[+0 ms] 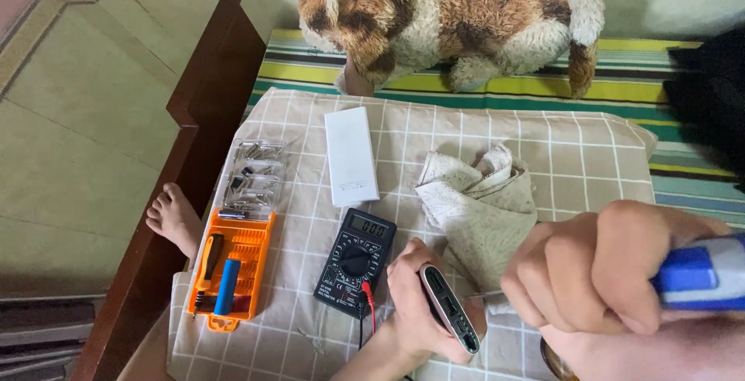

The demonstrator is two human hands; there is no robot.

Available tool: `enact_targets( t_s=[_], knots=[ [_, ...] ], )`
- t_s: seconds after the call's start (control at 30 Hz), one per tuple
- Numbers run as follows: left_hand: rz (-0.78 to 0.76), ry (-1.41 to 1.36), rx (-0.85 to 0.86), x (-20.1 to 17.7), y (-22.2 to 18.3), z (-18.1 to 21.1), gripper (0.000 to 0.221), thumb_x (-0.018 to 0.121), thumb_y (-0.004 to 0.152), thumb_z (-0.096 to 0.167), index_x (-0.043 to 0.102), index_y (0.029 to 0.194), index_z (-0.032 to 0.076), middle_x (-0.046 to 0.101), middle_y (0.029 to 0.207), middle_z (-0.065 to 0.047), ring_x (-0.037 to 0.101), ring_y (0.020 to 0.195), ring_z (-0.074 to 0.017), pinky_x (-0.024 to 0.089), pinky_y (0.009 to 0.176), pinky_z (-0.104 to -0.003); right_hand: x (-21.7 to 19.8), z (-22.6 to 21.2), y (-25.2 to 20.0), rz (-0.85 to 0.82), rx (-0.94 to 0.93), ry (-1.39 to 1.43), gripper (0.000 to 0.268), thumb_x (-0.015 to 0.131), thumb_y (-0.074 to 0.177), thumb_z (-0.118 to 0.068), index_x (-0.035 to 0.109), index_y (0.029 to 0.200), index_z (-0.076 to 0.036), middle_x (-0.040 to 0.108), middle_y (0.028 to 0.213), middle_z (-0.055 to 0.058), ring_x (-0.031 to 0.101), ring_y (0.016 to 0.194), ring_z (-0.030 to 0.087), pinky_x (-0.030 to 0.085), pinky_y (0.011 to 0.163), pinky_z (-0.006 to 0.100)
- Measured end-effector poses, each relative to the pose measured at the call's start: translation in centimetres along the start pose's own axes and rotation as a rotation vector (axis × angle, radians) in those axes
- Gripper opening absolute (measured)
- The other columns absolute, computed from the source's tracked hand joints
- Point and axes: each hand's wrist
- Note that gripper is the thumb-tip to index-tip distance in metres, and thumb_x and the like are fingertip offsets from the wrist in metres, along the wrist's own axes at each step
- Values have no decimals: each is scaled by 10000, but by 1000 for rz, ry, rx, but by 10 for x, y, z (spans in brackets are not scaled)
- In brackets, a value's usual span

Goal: The person uses a screwdriver to pry open the plastic outer casing of a portable power bank.

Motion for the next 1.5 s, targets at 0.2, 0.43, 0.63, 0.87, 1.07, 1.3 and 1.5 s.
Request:
enact_targets(
  t_s=[0.2, 0.43, 0.63, 0.87, 1.07, 1.3, 1.5],
  knots=[
    [4, -3, 34, 0, -7, -10, 578, 722, 512, 254, 484, 974, 4, 451, 708, -38, 419, 559, -174, 378, 501, -313, 9, 7, -3, -20, -20, 1, 359, 725, 1003, -293, 597, 756, -67, 539, 554, 77, 325, 411, 164, 271, 387, 370],
    [26, 21, 51, 7, -15, -17, 711, 732, 435, 430, 517, 965, 6, 455, 719, -21, 466, 565, -175, 405, 499, -317, -5, 2, 0, -282, -1, -161, 216, 676, 952, -138, 582, 776, -56, 611, 620, 109, 462, 441, 185, 431, 428, 367],
    [-29, 96, -31, 5, -5, -7, 746, 742, 469, 375, 561, 1047, -60, 580, 770, -100, 579, 590, -250, 527, 594, -351, 6, 2, -9, -238, -8, -640, 341, 796, 592, 69, 513, 591, -122, 583, 505, 12, 528, 412, 110, 583, 457, 274],
    [-46, 5, -130, 3, 18, 9, 525, 744, 617, 238, 500, 985, -46, 579, 733, -103, 554, 540, -221, 511, 511, -348, 16, 18, 1, -277, -179, -576, 662, 512, 1116, -448, 461, 543, -120, 421, 433, 0, 335, 352, 140, 388, 401, 299],
    [-2, 42, -131, 2, 17, 11, 518, 734, 633, 254, 483, 965, -54, 504, 703, -81, 507, 520, -211, 468, 483, -342, 15, 20, 0, -183, -169, -697, 663, 510, 1073, -488, 415, 505, -160, 417, 410, -23, 348, 326, 125, 468, 433, 284],
    [31, 71, -88, 4, 18, 11, 463, 683, 692, 256, 479, 966, -57, 490, 700, -88, 506, 508, -219, 463, 463, -361, 24, 29, 2, -62, -315, -539, 452, 678, 889, -304, 417, 545, -167, 412, 410, -39, 320, 331, 102, 392, 370, 274],
    [15, 61, -109, 3, 17, 12, 565, 734, 646, 330, 474, 967, -54, 480, 689, -54, 486, 499, -190, 429, 454, -350, 30, 42, -7, -45, -338, -675, 496, 575, 930, -414, 411, 522, -183, 409, 405, -64, 357, 314, 92, 500, 415, 266]
  ],
)
Point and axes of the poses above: each hand's wrist, its own y-axis towards the middle knuckle, its own x-axis out of the palm, z = x × y
